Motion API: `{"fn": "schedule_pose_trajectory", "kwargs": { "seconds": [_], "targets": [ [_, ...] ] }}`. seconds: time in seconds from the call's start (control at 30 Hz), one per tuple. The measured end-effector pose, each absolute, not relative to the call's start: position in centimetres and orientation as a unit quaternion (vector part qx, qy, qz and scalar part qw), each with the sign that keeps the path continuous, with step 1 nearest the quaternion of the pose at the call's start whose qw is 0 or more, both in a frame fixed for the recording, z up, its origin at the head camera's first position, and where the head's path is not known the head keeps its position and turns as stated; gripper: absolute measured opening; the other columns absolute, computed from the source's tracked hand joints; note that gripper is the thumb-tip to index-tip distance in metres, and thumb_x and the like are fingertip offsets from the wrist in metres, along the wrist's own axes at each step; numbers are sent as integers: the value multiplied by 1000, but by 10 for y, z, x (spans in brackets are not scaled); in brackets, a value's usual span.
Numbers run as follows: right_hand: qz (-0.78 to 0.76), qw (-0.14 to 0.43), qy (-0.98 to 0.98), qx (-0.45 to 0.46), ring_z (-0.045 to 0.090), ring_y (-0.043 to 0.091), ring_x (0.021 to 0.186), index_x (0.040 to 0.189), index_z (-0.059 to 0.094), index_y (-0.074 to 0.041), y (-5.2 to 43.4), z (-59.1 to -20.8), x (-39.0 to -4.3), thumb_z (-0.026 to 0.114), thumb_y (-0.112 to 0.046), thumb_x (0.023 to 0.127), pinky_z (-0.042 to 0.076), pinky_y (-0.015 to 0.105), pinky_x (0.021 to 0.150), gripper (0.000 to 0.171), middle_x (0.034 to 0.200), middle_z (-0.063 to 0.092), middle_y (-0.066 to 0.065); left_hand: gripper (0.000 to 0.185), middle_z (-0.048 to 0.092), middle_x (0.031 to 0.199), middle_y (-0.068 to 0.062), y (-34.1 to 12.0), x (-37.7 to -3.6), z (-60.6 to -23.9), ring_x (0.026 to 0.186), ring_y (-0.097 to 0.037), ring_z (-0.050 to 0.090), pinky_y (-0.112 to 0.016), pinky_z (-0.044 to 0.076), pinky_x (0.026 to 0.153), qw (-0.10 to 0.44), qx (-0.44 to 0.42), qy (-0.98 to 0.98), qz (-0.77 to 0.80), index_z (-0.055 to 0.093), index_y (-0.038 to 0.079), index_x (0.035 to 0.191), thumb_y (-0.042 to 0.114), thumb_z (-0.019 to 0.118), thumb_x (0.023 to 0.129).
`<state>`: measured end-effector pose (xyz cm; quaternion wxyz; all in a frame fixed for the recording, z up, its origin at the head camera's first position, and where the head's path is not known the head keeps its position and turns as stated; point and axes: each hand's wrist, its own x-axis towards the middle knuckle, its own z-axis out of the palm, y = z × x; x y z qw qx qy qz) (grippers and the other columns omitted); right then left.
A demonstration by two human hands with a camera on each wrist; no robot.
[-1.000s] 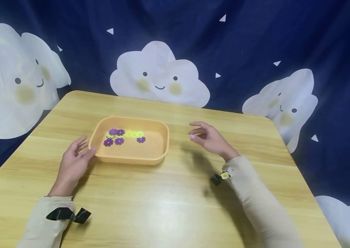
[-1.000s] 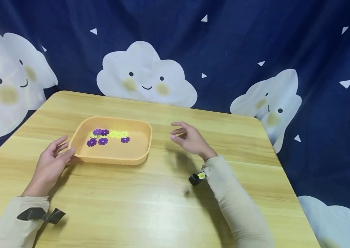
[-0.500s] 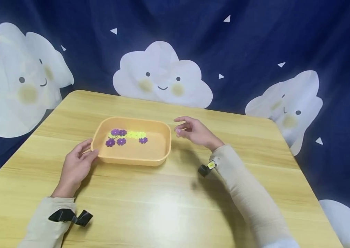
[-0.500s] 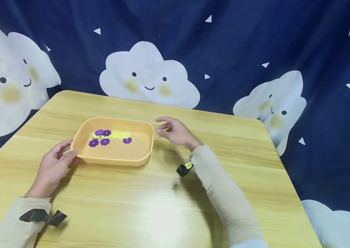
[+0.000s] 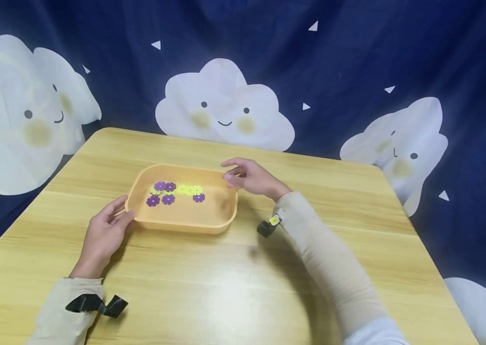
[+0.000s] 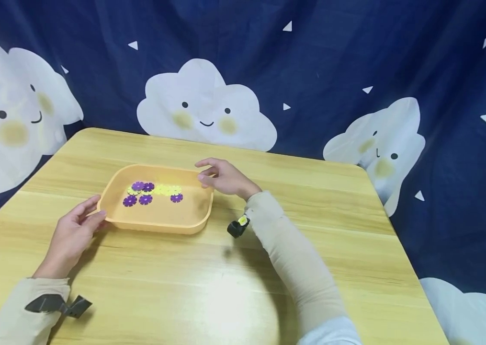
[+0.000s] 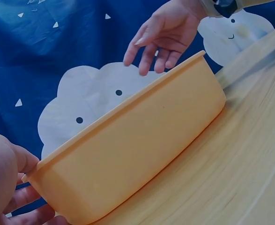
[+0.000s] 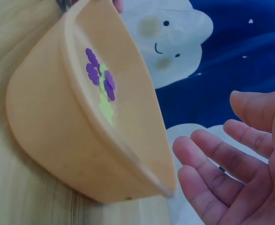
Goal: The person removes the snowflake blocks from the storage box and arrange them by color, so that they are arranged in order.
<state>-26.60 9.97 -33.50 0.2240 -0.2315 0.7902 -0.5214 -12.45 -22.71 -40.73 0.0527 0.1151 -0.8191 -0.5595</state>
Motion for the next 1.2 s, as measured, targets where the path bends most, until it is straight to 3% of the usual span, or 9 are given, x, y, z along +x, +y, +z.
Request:
{"fn": "schedule_pose_trajectory", "kwargs": {
  "seconds": [0.23, 0.57, 0.8, 1.2],
  "targets": [
    [-501, 232, 797, -247, 66, 26, 99, 138, 49, -6, 84, -336, -275, 58, -16, 98, 54, 37, 90, 42, 125, 60, 23, 57, 43, 146, -19, -227, -125, -407, 116, -17, 56, -5, 47, 80, 52, 119, -828, -545, 33, 9, 151, 29, 52, 101],
    [-484, 276, 788, -263, 61, 37, 108, 140, 45, -3, 66, -339, -281, 49, -16, 103, 50, 50, 97, 40, 128, 56, 24, 57, 44, 144, -21, -227, -123, -407, 102, 5, 52, -4, 46, 79, 63, 104, -824, -553, 34, 8, 150, 29, 53, 101],
    [-442, 318, 794, -271, 61, 28, 110, 142, 45, -9, 58, -342, -288, 44, -21, 104, 50, 42, 98, 40, 129, 56, 18, 57, 44, 144, -19, -227, -123, -406, 100, 7, 51, -3, 46, 79, 62, 102, -825, -552, 35, 8, 150, 27, 54, 100],
    [-439, 371, 783, -239, 54, 26, 121, 145, 41, -12, 35, -352, -300, 46, -23, 104, 44, 40, 105, 43, 132, 54, 9, 56, 45, 143, -21, -228, -123, -410, 97, 10, 49, -3, 46, 78, 67, 98, -823, -555, 36, 7, 149, 27, 55, 100]
  ]
}}
